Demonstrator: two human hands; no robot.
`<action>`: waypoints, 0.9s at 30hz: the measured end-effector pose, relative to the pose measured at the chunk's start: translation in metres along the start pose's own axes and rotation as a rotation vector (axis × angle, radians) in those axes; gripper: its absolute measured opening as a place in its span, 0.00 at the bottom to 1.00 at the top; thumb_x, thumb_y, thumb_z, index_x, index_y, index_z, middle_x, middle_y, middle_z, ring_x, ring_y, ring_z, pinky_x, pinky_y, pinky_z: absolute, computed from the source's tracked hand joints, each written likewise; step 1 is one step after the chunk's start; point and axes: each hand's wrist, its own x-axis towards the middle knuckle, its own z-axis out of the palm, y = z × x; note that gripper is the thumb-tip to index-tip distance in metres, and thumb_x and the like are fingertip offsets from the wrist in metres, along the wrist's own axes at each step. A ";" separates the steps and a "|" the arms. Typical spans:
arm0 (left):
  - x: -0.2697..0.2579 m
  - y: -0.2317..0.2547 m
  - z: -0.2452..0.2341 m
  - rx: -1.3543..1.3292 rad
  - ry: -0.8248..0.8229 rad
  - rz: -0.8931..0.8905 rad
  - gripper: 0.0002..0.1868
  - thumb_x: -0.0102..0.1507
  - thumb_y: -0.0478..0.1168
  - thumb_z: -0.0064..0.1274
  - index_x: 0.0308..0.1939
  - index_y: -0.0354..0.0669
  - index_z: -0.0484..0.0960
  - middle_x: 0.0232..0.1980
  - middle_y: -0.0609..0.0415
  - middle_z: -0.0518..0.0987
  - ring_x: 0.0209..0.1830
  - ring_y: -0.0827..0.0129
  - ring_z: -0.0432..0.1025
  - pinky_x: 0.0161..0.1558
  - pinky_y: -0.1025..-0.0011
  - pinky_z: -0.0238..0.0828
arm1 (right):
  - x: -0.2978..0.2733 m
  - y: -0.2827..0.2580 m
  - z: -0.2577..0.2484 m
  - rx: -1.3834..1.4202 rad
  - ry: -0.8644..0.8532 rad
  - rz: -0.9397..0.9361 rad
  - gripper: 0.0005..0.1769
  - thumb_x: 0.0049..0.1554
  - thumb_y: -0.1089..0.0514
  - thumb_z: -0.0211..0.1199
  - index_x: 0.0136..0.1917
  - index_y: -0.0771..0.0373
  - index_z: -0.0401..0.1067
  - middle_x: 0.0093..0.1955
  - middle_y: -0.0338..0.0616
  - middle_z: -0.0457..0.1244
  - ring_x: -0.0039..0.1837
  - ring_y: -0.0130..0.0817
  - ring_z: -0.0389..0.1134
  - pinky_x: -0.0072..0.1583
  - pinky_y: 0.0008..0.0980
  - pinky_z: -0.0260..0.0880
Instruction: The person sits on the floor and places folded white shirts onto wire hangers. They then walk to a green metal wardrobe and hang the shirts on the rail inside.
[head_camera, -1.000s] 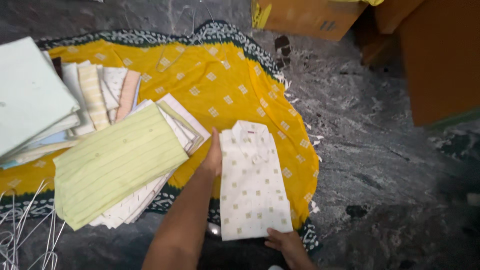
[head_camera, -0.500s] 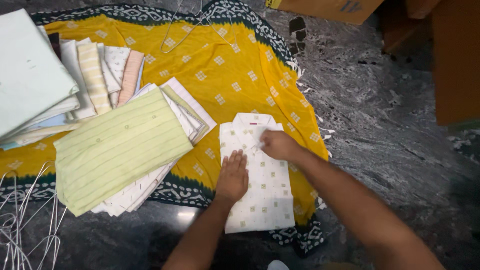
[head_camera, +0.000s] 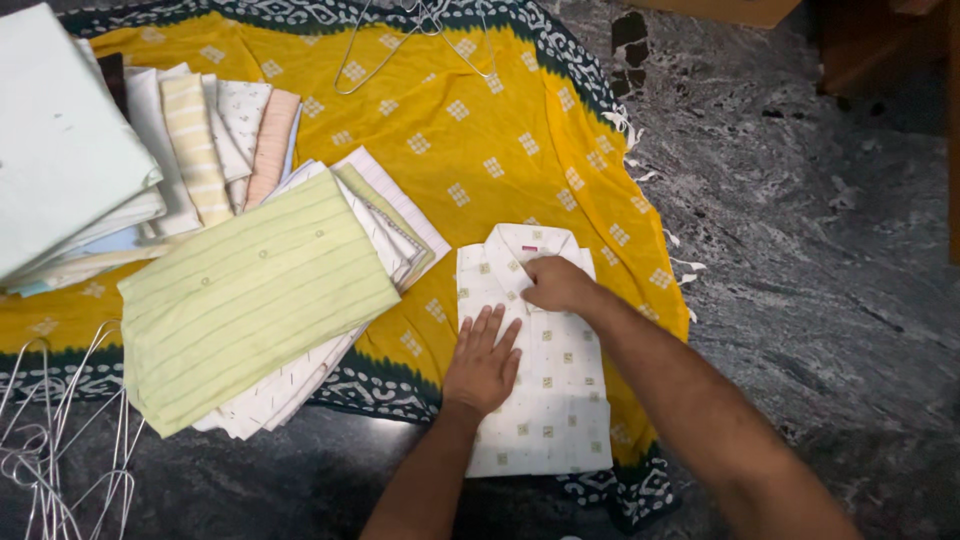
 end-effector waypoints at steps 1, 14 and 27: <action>0.000 0.001 -0.001 -0.001 -0.007 -0.002 0.26 0.68 0.48 0.45 0.70 0.48 0.71 0.78 0.43 0.61 0.80 0.50 0.51 0.77 0.48 0.39 | -0.002 -0.005 -0.005 0.069 -0.070 0.128 0.16 0.48 0.55 0.64 0.49 0.62 0.77 0.43 0.55 0.70 0.46 0.51 0.73 0.51 0.46 0.73; 0.036 0.021 -0.028 0.141 -0.256 -0.098 0.37 0.58 0.51 0.49 0.72 0.53 0.68 0.73 0.40 0.63 0.75 0.48 0.52 0.70 0.40 0.43 | -0.011 -0.010 -0.009 0.113 -0.053 0.216 0.21 0.49 0.54 0.65 0.56 0.62 0.74 0.48 0.55 0.70 0.50 0.50 0.74 0.55 0.45 0.73; 0.058 0.024 -0.037 0.168 -0.529 -0.200 0.42 0.56 0.56 0.51 0.74 0.50 0.64 0.78 0.45 0.55 0.78 0.52 0.45 0.72 0.45 0.39 | -0.044 -0.044 0.014 -0.058 0.162 0.182 0.47 0.47 0.54 0.67 0.75 0.68 0.53 0.62 0.66 0.61 0.56 0.62 0.68 0.56 0.53 0.70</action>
